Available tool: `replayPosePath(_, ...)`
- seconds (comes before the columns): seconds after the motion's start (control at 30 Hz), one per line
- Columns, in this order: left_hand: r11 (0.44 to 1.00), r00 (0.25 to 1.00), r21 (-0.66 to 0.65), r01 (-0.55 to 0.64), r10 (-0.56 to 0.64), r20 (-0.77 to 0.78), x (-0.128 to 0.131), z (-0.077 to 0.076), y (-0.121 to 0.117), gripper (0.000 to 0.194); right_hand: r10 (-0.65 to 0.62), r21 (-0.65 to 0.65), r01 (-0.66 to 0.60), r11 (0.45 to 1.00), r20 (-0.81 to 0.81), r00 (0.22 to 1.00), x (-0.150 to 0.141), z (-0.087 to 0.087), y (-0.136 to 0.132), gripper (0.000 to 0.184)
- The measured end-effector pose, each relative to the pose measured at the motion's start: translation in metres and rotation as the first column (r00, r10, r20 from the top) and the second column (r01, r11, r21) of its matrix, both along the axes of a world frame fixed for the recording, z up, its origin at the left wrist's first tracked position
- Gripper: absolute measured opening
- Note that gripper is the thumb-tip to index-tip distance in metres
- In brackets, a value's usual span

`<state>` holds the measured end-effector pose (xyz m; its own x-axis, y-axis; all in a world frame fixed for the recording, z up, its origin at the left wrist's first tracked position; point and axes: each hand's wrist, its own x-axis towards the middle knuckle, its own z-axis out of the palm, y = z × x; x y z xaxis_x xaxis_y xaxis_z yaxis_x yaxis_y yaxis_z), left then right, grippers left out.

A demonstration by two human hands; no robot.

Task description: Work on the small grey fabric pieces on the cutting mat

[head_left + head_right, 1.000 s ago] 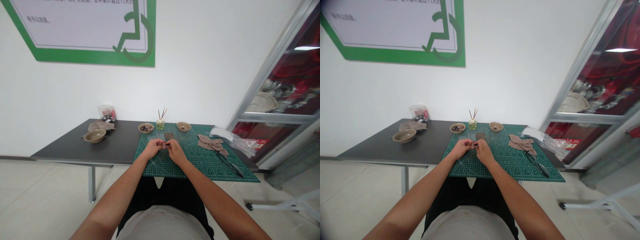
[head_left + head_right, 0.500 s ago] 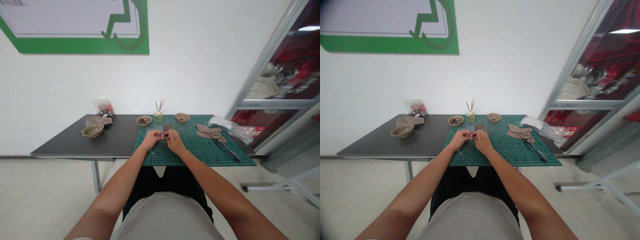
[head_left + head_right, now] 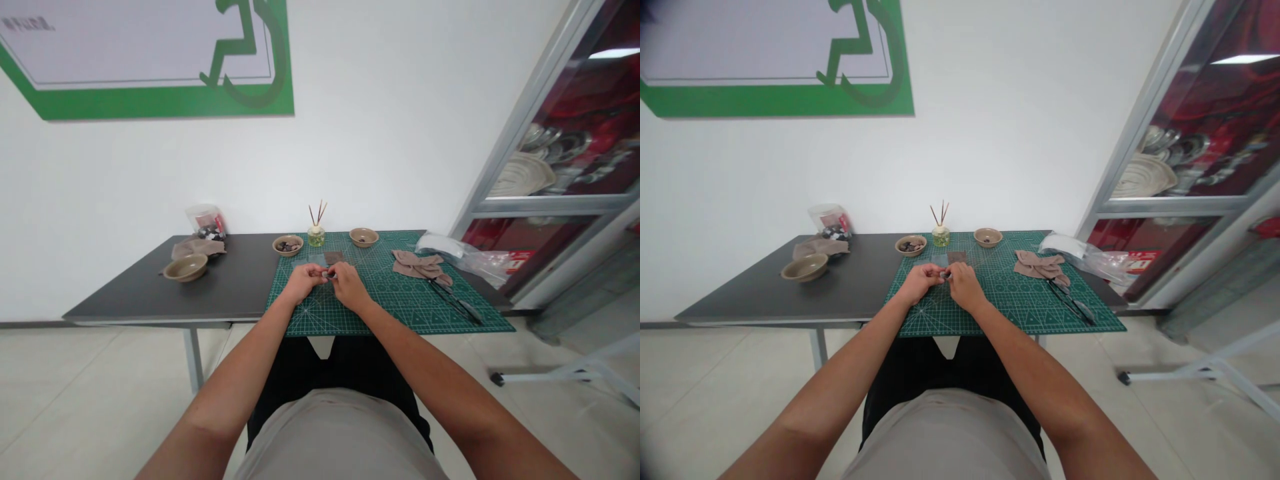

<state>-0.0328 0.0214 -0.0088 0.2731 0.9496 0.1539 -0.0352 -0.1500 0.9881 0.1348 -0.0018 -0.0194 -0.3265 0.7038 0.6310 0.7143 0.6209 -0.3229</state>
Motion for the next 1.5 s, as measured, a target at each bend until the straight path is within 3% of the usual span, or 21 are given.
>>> replayPosePath(1.5,0.999,0.999,0.049,0.009,-0.007,-0.04,0.0,-0.0032,0.0023,0.028,-0.02,-0.011,0.02,1.0,0.008,1.0,0.0004,0.0045,-0.0034,0.018)
